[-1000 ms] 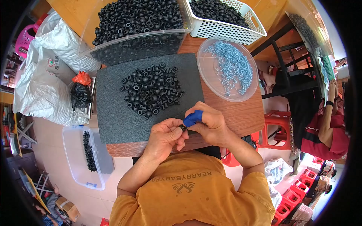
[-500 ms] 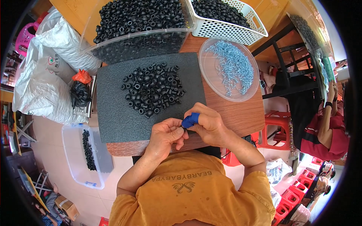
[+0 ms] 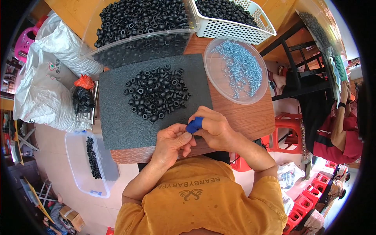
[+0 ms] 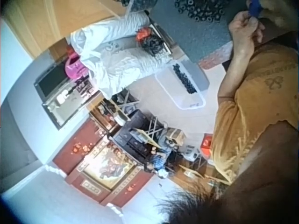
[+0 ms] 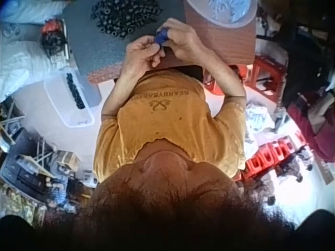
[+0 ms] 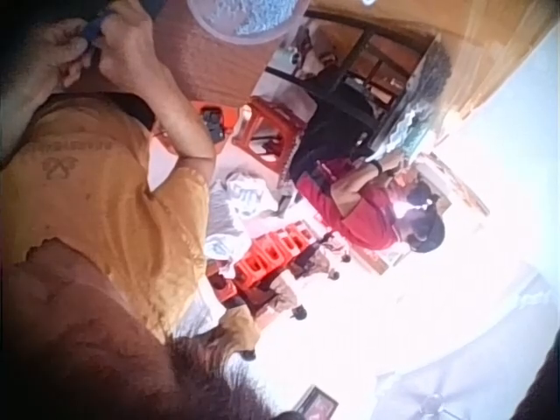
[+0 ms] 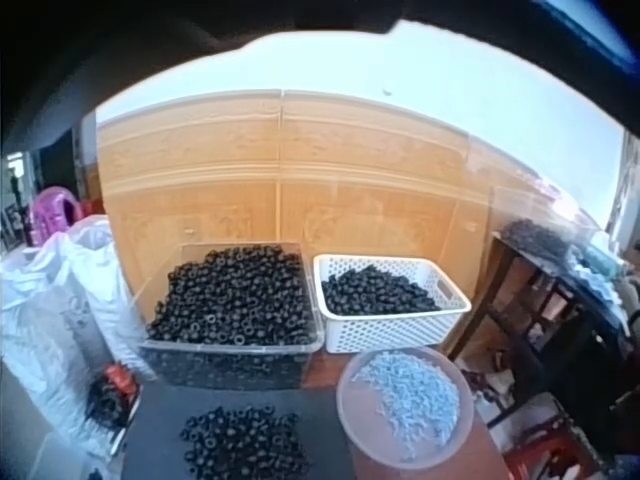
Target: The person assembles black plastic bushings into blue plastic components by hand.
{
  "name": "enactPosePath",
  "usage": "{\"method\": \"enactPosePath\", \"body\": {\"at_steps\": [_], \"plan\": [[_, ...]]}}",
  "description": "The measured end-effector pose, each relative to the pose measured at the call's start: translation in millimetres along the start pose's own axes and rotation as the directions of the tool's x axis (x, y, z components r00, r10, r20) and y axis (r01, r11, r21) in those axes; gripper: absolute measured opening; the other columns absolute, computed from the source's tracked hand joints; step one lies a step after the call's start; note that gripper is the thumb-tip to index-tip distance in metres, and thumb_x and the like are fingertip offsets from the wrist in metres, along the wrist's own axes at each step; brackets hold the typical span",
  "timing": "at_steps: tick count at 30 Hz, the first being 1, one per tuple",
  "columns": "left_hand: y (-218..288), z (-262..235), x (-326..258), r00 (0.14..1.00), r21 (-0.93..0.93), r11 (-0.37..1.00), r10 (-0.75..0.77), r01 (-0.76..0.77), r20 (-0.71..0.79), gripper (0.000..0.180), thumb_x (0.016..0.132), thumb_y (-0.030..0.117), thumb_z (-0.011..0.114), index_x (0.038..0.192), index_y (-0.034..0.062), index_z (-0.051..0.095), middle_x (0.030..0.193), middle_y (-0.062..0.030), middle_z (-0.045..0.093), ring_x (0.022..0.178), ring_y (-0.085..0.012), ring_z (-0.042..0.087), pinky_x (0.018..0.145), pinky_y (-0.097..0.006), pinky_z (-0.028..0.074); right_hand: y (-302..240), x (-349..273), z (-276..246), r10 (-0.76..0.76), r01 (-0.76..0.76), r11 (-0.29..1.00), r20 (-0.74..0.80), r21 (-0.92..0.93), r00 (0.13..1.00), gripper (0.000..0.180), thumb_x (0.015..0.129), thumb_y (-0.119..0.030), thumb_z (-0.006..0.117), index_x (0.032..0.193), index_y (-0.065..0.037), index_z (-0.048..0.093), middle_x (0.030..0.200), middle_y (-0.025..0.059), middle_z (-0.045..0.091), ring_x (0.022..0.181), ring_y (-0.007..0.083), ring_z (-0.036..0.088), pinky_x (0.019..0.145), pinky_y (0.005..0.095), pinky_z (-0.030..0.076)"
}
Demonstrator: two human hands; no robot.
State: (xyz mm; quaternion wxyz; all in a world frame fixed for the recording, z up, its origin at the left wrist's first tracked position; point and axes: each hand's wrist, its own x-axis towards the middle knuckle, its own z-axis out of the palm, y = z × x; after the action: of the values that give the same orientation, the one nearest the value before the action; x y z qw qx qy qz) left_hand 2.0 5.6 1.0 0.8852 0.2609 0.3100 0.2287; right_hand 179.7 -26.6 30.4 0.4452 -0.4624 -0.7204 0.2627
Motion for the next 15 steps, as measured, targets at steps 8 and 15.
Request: {"method": "enactPosePath", "body": {"at_steps": [8, 15], "plan": [[-1.0, -0.6, -0.6, 0.999, -0.052, 0.998, 0.039, -0.039, -0.013, 0.016, 0.087, 0.007, 0.062, 0.098, -0.0039, 0.059, 0.073, -0.0140, 0.063, 0.050, -0.0126, 0.055, 0.044, -0.023, 0.043, -2.1, -4.2, 2.5, 0.030, -0.028, 0.999, -0.064, 0.020, 0.998, 0.026, 0.066, 0.006, 0.070, 0.089, -0.002, 0.060, 0.085, 0.0118, 0.058, 0.076, 0.0307, 0.055, 0.061, 0.0386, 0.045], [1.1, 0.1, -0.9, 0.997, -0.086, 0.994, 0.068, -0.071, -0.035, 0.015, 0.087, 0.007, 0.061, 0.096, -0.0052, 0.060, 0.074, -0.0131, 0.063, 0.051, -0.0135, 0.056, 0.044, -0.024, 0.044, -5.8, -7.8, 2.3, -0.006, -0.002, 0.997, -0.091, -0.080, 0.996, 0.032, 0.065, -0.001, 0.073, 0.093, 0.004, 0.059, 0.091, 0.0153, 0.059, 0.075, 0.0325, 0.055, 0.061, 0.0373, 0.046]]}}
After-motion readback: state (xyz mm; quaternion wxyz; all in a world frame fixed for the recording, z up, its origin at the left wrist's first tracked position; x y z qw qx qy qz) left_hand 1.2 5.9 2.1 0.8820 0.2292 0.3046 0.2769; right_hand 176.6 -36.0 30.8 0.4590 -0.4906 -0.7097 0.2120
